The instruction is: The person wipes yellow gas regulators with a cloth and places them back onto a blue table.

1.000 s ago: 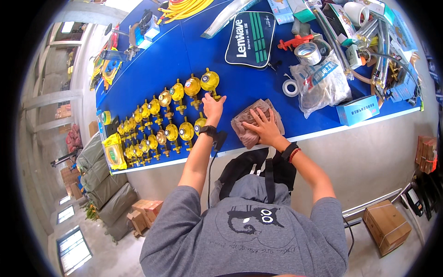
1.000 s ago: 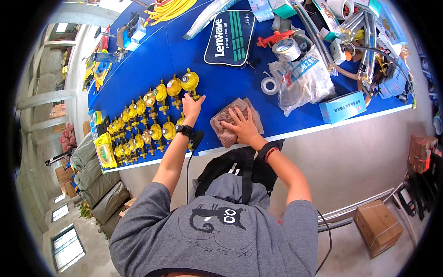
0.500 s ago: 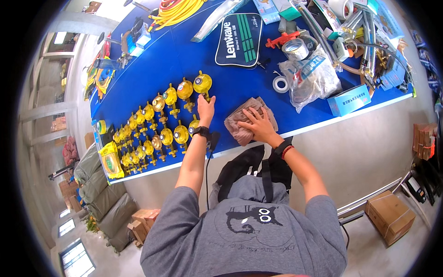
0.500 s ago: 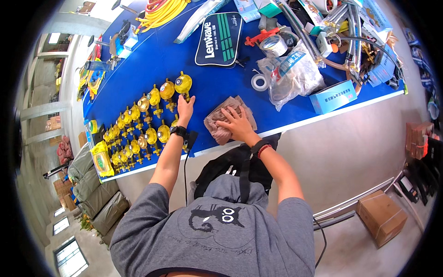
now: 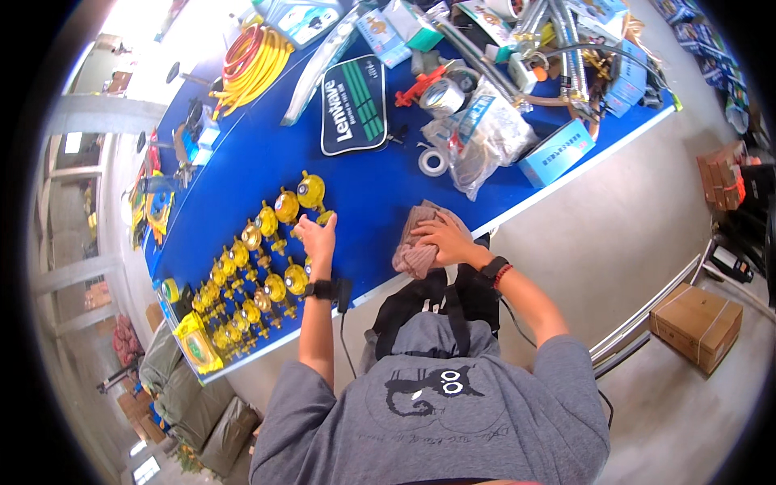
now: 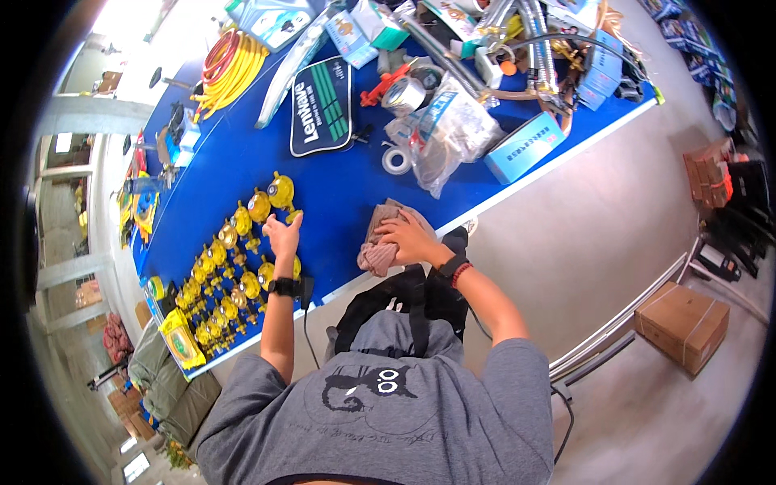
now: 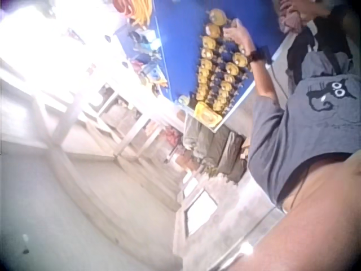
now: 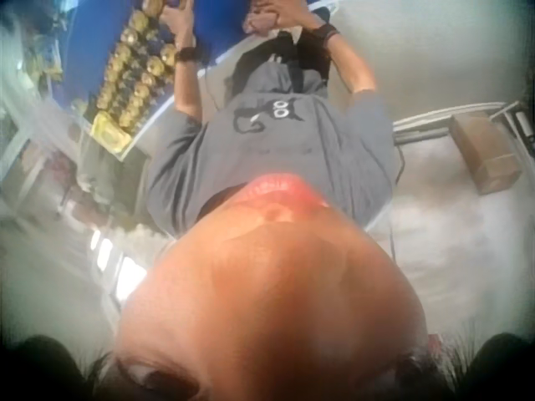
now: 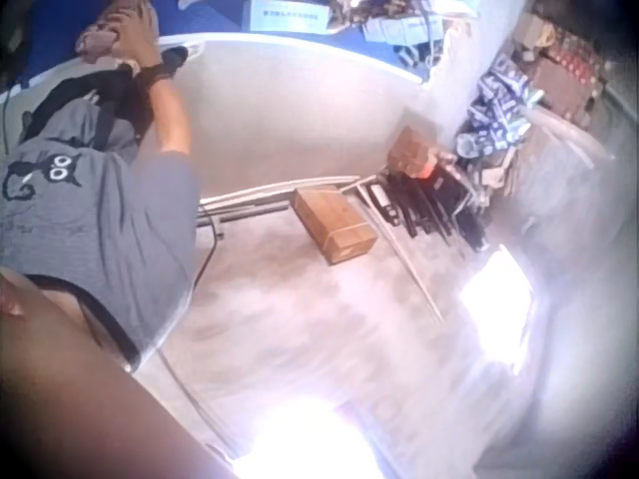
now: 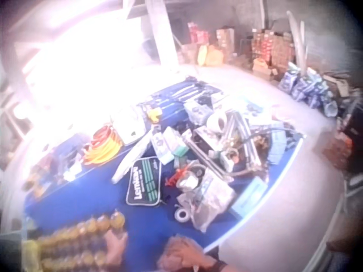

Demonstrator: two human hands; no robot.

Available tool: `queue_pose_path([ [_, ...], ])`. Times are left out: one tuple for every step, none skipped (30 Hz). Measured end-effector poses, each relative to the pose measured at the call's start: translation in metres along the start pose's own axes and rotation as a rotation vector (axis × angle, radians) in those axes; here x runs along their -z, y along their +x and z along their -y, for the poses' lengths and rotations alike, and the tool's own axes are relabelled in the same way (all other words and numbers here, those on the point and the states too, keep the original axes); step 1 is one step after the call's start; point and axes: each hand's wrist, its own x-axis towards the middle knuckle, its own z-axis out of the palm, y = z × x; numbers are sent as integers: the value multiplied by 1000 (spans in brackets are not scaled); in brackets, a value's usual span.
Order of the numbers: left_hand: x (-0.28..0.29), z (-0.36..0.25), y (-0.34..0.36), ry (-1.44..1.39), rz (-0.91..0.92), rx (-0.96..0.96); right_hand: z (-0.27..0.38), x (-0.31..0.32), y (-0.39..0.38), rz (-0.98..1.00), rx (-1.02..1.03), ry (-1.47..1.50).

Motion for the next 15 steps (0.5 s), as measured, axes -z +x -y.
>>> queue_pose_path([
  [4, -3, 0, 4, 4, -92, -4, 10, -9, 16, -86, 72],
  [9, -8, 2, 3, 21, -166, -6, 22, -18, 34, -169, 147],
  [11, -14, 5, 20, -23, -275, -2, 39, -25, 56, -249, 223],
  [11, -24, 8, 19, -30, -355, 0, 61, -35, 69, -329, 718],
  [17, -45, 10, 17, -40, -444, -16, 72, -53, 42, -367, 804],
  [24, -74, 9, 7, -61, -513, -28, 87, -72, 16, -404, 896],
  [26, -103, 9, -49, -32, -587, -37, 95, -88, -90, -433, 1022],
  [27, -132, 10, -106, -10, -657, -37, 110, -99, -198, -447, 1145],
  [25, -160, 11, -162, 12, -720, -8, 144, -104, -382, -448, 1295],
  [22, -193, 10, -238, 14, -795, 9, 174, -111, -577, -440, 1440],
  [18, -231, 9, -315, 18, -872, 8, 199, -119, -628, -423, 1501],
  [10, -267, 8, -389, 41, -963, 5, 221, -133, -677, -414, 1565],
  [5, -304, 4, -402, 68, -994, -2, 242, -147, -727, -404, 1628],
  [-7, -339, 3, -385, 103, -1016, -15, 261, -159, -751, -441, 1625],
  [-15, -375, -3, -429, 60, -1104, -29, 280, -170, -770, -482, 1628],
])
